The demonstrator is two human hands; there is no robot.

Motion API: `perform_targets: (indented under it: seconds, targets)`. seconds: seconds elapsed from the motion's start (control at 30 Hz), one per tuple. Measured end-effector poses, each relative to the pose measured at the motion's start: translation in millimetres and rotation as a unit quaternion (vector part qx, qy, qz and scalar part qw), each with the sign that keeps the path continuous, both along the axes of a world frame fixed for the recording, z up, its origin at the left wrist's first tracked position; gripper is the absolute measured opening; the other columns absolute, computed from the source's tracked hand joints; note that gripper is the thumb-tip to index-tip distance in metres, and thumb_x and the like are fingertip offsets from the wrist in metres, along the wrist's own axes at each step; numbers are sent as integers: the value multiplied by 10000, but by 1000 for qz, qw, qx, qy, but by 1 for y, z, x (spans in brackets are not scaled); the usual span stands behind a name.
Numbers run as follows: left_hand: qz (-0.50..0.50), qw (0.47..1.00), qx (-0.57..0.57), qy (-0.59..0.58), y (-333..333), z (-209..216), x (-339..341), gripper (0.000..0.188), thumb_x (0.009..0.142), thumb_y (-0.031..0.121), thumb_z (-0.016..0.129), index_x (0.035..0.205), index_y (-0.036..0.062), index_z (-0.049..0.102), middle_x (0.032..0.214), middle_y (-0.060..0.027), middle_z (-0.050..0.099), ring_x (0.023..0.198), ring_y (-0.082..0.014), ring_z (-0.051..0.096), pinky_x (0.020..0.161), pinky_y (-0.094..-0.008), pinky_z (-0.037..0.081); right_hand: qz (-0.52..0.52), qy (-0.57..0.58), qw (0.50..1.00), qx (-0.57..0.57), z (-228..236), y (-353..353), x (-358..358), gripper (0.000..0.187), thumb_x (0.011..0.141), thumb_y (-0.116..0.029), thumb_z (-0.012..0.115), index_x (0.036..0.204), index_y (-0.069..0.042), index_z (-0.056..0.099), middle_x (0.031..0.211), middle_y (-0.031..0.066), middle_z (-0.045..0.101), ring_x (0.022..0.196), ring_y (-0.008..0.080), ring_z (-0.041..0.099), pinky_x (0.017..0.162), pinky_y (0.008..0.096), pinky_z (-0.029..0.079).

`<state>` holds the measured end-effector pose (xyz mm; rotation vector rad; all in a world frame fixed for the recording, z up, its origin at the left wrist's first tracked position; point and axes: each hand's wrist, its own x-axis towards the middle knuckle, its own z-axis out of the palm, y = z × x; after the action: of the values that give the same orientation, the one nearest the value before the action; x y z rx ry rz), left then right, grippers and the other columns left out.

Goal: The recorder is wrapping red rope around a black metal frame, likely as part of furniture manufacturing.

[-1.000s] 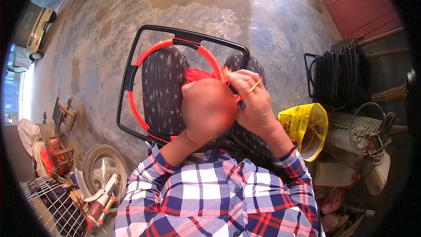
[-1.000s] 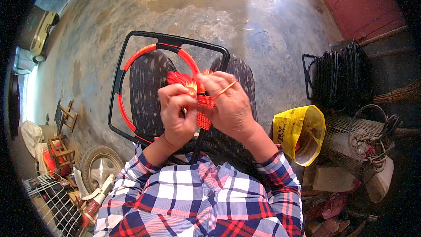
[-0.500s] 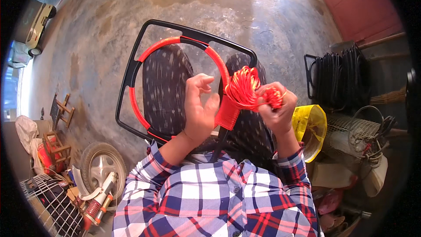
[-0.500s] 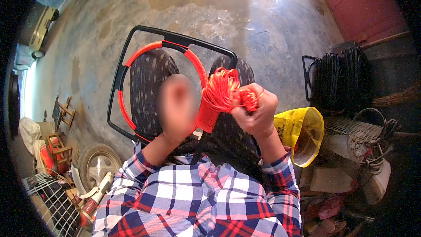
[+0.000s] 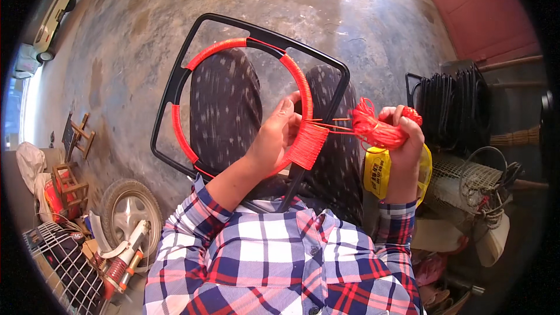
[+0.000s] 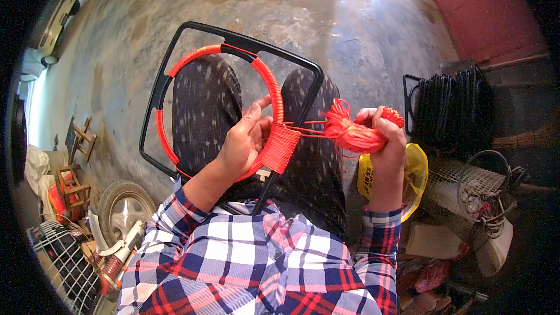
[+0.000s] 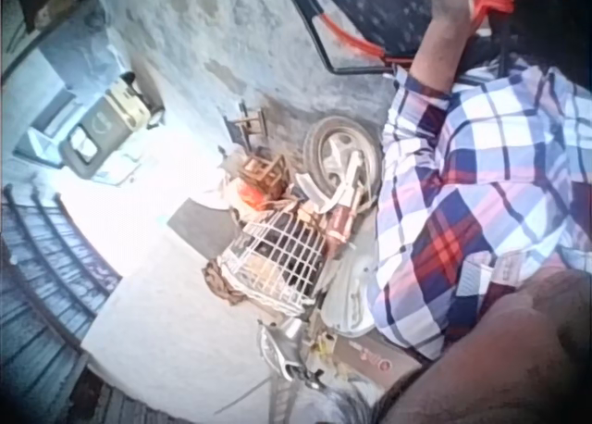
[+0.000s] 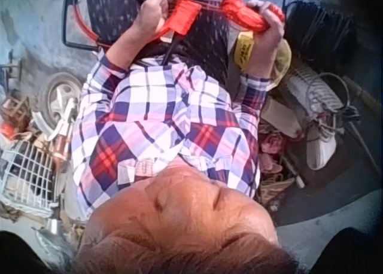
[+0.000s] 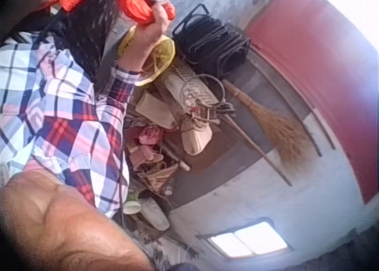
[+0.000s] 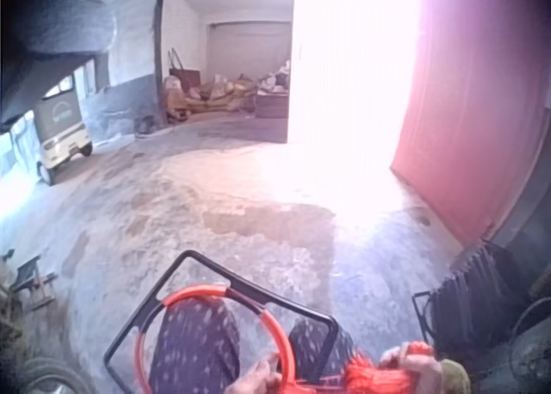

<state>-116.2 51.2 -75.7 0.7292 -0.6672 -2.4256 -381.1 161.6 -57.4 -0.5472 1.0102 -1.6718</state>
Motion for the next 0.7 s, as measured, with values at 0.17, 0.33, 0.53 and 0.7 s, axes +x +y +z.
perform_targets:
  seconds: [0.17,0.33,0.53,0.7]
  targets:
    - [-16,998,51,35,-5,2,0,527,1046,418,351,1387,34,472,1096,-147,646,1022,-224,634,928,-374,506,-37,152,984,83,-10,-2,15,182,796,-216,578,759,-49,515,944,145,643,852,230,606,860,376,502]
    - [-36,994,78,70,-6,0,1,535,1038,395,367,1354,-17,496,1132,-148,638,1031,-223,630,952,-375,498,-97,-13,992,-76,-2,6,-9,160,778,-212,567,785,-85,470,949,98,592,924,221,568,878,360,461]
    - [-24,995,71,68,-8,2,1,570,1045,422,332,1323,-43,511,1161,-145,630,1064,-217,620,976,-374,485,-130,-241,944,-183,-21,29,-73,164,821,-156,617,779,-78,480,826,34,567,782,165,535,792,337,468]
    - [-20,995,64,72,-7,-2,3,577,1049,426,311,1278,-55,533,1156,-143,633,1068,-217,618,989,-371,475,-255,-207,933,-143,-55,70,-130,181,884,-185,614,774,-70,527,695,7,524,633,146,508,702,306,463]
